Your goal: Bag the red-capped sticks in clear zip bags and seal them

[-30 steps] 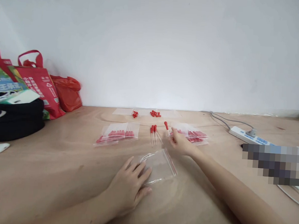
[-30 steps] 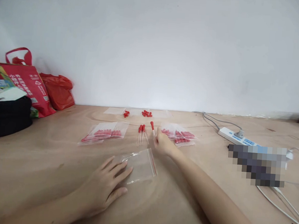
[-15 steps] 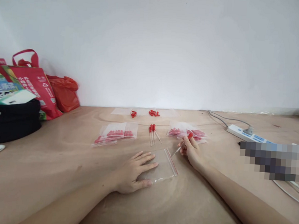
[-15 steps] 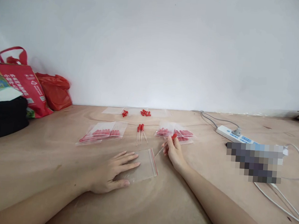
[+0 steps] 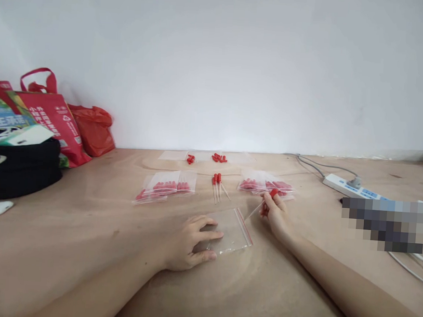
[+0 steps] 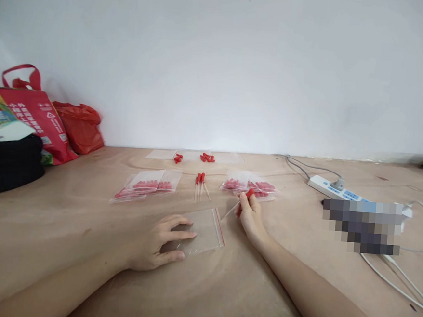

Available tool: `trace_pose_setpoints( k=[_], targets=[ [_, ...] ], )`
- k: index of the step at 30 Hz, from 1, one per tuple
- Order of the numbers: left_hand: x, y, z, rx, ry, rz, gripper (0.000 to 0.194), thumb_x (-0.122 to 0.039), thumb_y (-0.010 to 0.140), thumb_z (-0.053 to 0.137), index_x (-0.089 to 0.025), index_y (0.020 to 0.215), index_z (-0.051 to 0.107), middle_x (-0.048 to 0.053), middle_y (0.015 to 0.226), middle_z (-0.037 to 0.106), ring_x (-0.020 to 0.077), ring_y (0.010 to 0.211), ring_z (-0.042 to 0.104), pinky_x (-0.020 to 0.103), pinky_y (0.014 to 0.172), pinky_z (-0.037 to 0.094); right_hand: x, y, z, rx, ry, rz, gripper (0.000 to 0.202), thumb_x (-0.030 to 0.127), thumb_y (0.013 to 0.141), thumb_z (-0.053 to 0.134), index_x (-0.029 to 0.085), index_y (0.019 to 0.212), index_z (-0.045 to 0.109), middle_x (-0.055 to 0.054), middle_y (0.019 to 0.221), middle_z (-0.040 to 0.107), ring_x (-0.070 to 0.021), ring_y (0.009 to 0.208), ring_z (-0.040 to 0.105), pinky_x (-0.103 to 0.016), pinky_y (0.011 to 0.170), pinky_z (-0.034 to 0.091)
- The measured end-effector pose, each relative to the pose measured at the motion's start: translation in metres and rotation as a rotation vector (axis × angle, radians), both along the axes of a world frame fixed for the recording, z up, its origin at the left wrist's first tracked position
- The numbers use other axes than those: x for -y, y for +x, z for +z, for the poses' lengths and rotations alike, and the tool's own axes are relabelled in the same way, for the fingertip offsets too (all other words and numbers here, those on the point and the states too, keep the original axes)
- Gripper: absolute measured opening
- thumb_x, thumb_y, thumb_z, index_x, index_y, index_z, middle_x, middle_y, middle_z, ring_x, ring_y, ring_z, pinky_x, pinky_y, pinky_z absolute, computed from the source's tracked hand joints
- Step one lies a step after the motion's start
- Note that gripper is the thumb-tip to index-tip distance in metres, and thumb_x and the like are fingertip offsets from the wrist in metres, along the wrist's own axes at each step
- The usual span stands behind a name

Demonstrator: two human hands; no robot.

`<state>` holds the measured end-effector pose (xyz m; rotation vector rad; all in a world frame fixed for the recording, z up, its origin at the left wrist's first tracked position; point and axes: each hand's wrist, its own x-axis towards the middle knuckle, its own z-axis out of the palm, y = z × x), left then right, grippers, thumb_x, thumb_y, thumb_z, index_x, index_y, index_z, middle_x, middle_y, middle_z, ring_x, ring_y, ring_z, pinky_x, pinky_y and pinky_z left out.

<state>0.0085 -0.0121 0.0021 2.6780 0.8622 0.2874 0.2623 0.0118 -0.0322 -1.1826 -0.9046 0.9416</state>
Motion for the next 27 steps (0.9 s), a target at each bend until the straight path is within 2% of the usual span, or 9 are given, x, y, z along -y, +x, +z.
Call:
trace_pose_setpoints(
  k=[4, 9, 15, 17, 22, 25, 27],
  targets=[
    [-0.001, 0.0, 0.0, 0.002, -0.002, 0.0, 0.039, -0.037, 0.078, 0.053, -0.029, 0.116, 0.05, 0.007, 0.122, 0.044, 0.0258, 0.114, 0.039, 0.045, 0.094, 0.034, -0.005, 0.007, -0.003, 0.042, -0.004, -0.067, 0.031, 0.052, 0.068, 0.052, 0.022, 0.071, 0.046, 0.006, 0.046, 0.043, -0.0094, 0.042, 0.041, -0.023, 0.041, 0.032],
    [-0.002, 0.0, -0.002, 0.015, -0.002, -0.003, 0.039, -0.038, 0.078, 0.053, -0.029, 0.116, 0.05, 0.006, 0.122, 0.045, 0.026, 0.114, 0.039, 0.045, 0.095, 0.034, -0.001, -0.002, -0.004, -0.073, -0.033, 0.02, 0.033, 0.05, 0.068, 0.053, 0.02, 0.081, 0.047, 0.007, 0.047, 0.042, -0.009, 0.042, 0.043, -0.022, 0.04, 0.033],
    [0.0, -0.002, 0.0, 0.029, -0.059, 0.018, 0.053, -0.04, 0.079, 0.05, -0.028, 0.128, 0.033, 0.005, 0.129, 0.039, 0.0255, 0.118, 0.036, 0.044, 0.097, 0.032, 0.012, -0.016, 0.005, -0.158, -0.047, 0.092, 0.051, 0.039, 0.061, 0.066, 0.025, 0.097, 0.033, 0.009, 0.058, 0.05, -0.0108, 0.048, 0.054, -0.024, 0.048, 0.045],
    [0.0, -0.002, 0.0, 0.022, -0.076, 0.026, 0.055, -0.042, 0.079, 0.049, -0.028, 0.129, 0.03, 0.005, 0.131, 0.037, 0.026, 0.12, 0.033, 0.044, 0.098, 0.03, 0.015, -0.017, 0.007, -0.144, -0.053, 0.17, 0.051, 0.037, 0.059, 0.068, 0.025, 0.096, 0.034, 0.008, 0.06, 0.052, -0.0109, 0.05, 0.055, -0.025, 0.05, 0.046],
    [-0.001, 0.0, 0.001, 0.026, -0.1, 0.032, 0.055, -0.041, 0.079, 0.049, -0.026, 0.129, 0.031, 0.005, 0.133, 0.035, 0.0256, 0.122, 0.031, 0.044, 0.099, 0.029, 0.016, -0.017, 0.006, -0.106, -0.093, 0.376, 0.036, 0.042, 0.059, 0.067, 0.018, 0.081, 0.051, 0.004, 0.065, 0.055, -0.0084, 0.055, 0.055, -0.025, 0.059, 0.048],
    [-0.001, -0.001, 0.0, 0.046, -0.101, 0.041, 0.054, -0.039, 0.079, 0.05, -0.025, 0.128, 0.032, 0.006, 0.133, 0.035, 0.0254, 0.122, 0.032, 0.043, 0.099, 0.029, 0.017, -0.013, 0.006, -0.088, -0.133, 0.506, 0.034, 0.041, 0.062, 0.066, 0.016, 0.084, 0.058, 0.0, 0.072, 0.06, -0.0085, 0.061, 0.057, -0.026, 0.066, 0.048],
    [-0.002, -0.002, 0.0, 0.056, -0.096, 0.045, 0.054, -0.038, 0.079, 0.05, -0.024, 0.127, 0.033, 0.006, 0.132, 0.036, 0.0252, 0.121, 0.032, 0.043, 0.099, 0.03, 0.018, -0.009, 0.008, -0.028, -0.144, 0.604, 0.034, 0.037, 0.062, 0.067, 0.016, 0.087, 0.06, 0.0, 0.071, 0.062, -0.0078, 0.061, 0.056, -0.024, 0.065, 0.047]
  ],
)
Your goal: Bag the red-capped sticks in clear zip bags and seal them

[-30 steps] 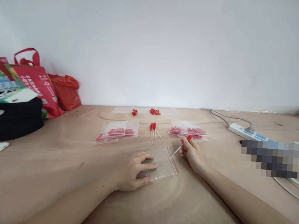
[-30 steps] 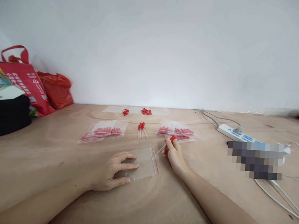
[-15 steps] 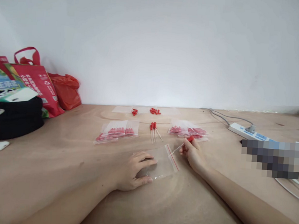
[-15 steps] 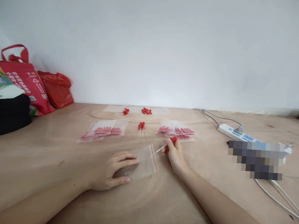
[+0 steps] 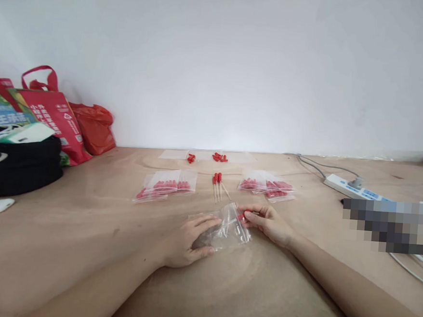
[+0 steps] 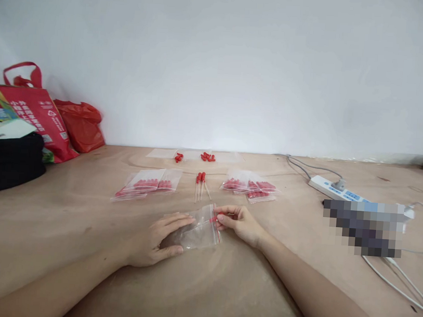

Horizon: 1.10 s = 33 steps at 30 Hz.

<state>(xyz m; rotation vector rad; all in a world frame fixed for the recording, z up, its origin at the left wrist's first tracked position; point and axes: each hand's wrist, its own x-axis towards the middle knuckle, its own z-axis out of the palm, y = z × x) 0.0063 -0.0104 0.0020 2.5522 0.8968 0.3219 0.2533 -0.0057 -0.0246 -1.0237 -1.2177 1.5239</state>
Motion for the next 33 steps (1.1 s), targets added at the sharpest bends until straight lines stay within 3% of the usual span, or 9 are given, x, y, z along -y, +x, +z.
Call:
trace_pose_setpoints(
  k=[6, 13, 21, 27, 29, 32, 33],
  targets=[
    [-0.002, -0.002, -0.002, -0.003, 0.005, -0.007, 0.052, -0.035, 0.079, 0.05, -0.024, 0.127, 0.033, 0.006, 0.132, 0.037, 0.024, 0.122, 0.031, 0.043, 0.1, 0.028, 0.002, 0.006, 0.007, 0.115, 0.1, 0.126, 0.036, 0.031, 0.057, 0.071, 0.019, 0.085, 0.052, 0.003, 0.077, 0.061, -0.0028, 0.045, 0.046, -0.015, 0.038, 0.033],
    [-0.002, -0.001, -0.003, 0.01, 0.006, -0.032, 0.051, -0.035, 0.08, 0.048, -0.024, 0.127, 0.034, 0.005, 0.131, 0.039, 0.0234, 0.121, 0.033, 0.042, 0.101, 0.028, 0.006, -0.005, 0.007, 0.078, 0.139, 0.259, 0.032, 0.037, 0.062, 0.067, 0.018, 0.082, 0.05, 0.0, 0.077, 0.063, -0.007, 0.063, 0.054, -0.021, 0.061, 0.042],
    [-0.008, -0.011, -0.001, 0.016, -0.015, -0.014, 0.047, -0.038, 0.082, 0.047, -0.026, 0.126, 0.036, 0.005, 0.13, 0.04, 0.0219, 0.12, 0.035, 0.041, 0.1, 0.029, -0.003, -0.003, -0.001, 0.131, 0.147, 0.114, 0.027, 0.037, 0.054, 0.071, 0.016, 0.062, 0.056, 0.003, 0.055, 0.058, -0.0081, 0.05, 0.05, -0.023, 0.052, 0.04],
    [-0.011, -0.013, -0.001, 0.036, 0.001, -0.026, 0.037, -0.037, 0.081, 0.049, -0.024, 0.115, 0.048, 0.004, 0.125, 0.045, 0.0205, 0.117, 0.04, 0.039, 0.1, 0.03, -0.005, 0.0, -0.001, 0.381, 0.31, 0.171, 0.025, 0.04, 0.068, 0.057, 0.017, 0.061, 0.063, 0.001, 0.056, 0.056, -0.0083, 0.051, 0.046, -0.021, 0.05, 0.037],
    [-0.011, -0.013, 0.0, 0.057, 0.0, -0.026, 0.032, -0.035, 0.08, 0.05, -0.024, 0.111, 0.05, 0.004, 0.124, 0.046, 0.0202, 0.116, 0.04, 0.038, 0.099, 0.031, -0.006, 0.001, 0.0, 0.47, 0.356, 0.043, 0.023, 0.037, 0.071, 0.053, 0.017, 0.065, 0.063, 0.001, 0.057, 0.056, -0.0081, 0.049, 0.044, -0.021, 0.048, 0.034],
    [-0.009, -0.012, -0.001, 0.079, -0.012, -0.011, 0.024, -0.033, 0.08, 0.051, -0.022, 0.1, 0.051, 0.004, 0.121, 0.048, 0.0202, 0.116, 0.04, 0.037, 0.097, 0.033, -0.014, -0.001, 0.008, 0.637, 0.444, -0.313, 0.017, 0.029, 0.072, 0.049, 0.018, 0.071, 0.062, 0.001, 0.059, 0.057, -0.0096, 0.05, 0.045, -0.022, 0.048, 0.034],
    [-0.008, -0.012, -0.001, 0.087, -0.016, -0.004, 0.02, -0.033, 0.079, 0.051, -0.021, 0.096, 0.051, 0.005, 0.12, 0.049, 0.0204, 0.116, 0.04, 0.037, 0.096, 0.034, -0.019, -0.003, 0.012, 0.708, 0.483, -0.374, 0.015, 0.027, 0.071, 0.049, 0.019, 0.072, 0.061, 0.001, 0.06, 0.057, -0.0101, 0.051, 0.046, -0.022, 0.049, 0.034]
  ],
)
